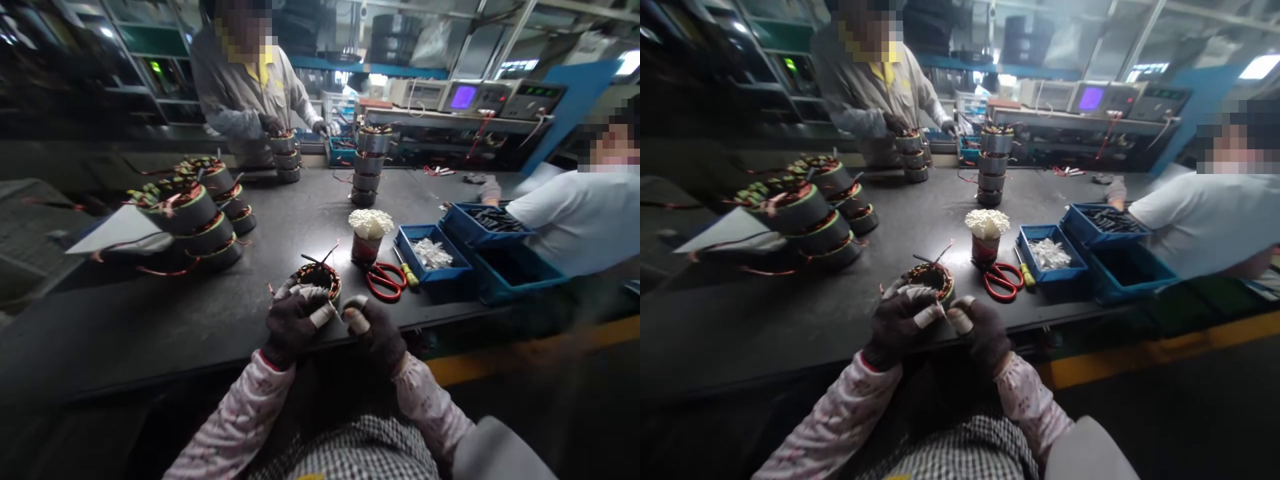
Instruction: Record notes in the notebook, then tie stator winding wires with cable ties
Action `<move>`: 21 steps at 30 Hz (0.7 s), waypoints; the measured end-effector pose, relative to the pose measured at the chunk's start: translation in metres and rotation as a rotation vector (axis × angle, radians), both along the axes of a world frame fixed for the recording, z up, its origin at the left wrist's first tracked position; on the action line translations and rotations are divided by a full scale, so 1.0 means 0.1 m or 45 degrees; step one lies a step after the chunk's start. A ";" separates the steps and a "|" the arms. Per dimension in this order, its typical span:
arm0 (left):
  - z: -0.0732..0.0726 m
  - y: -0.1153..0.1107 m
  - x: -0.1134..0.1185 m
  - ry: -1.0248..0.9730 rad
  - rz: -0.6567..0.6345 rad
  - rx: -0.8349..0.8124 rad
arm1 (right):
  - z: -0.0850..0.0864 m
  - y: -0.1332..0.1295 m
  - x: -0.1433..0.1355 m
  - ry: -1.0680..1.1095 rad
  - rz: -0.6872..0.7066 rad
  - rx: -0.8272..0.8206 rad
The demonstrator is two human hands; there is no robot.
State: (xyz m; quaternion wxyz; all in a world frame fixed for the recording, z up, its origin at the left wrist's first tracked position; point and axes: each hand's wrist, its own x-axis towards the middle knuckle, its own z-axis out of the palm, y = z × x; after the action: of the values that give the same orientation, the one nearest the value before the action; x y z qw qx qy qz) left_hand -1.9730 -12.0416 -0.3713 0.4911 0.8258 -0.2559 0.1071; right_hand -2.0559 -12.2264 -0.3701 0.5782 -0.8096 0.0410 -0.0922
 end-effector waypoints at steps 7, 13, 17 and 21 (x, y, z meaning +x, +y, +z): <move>-0.06 0.01 0.00 -0.034 0.042 0.106 | 0.10 0.20 -0.20 0.054 0.091 -0.043; -0.05 -0.08 -0.08 -0.083 0.157 0.122 | 0.13 0.14 -0.18 0.506 0.172 0.201; -0.05 -0.10 -0.10 -0.032 0.165 0.087 | 0.16 0.16 -0.13 0.522 0.206 0.291; -0.06 -0.06 -0.11 0.024 0.115 0.082 | 0.13 0.16 -0.13 0.558 0.124 0.212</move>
State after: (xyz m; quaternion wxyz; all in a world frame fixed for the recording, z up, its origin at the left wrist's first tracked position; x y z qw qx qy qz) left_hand -1.9835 -12.0472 -0.3770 0.4611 0.8529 -0.2171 0.1131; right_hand -2.0689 -12.2107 -0.3571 0.6239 -0.7610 0.1337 0.1173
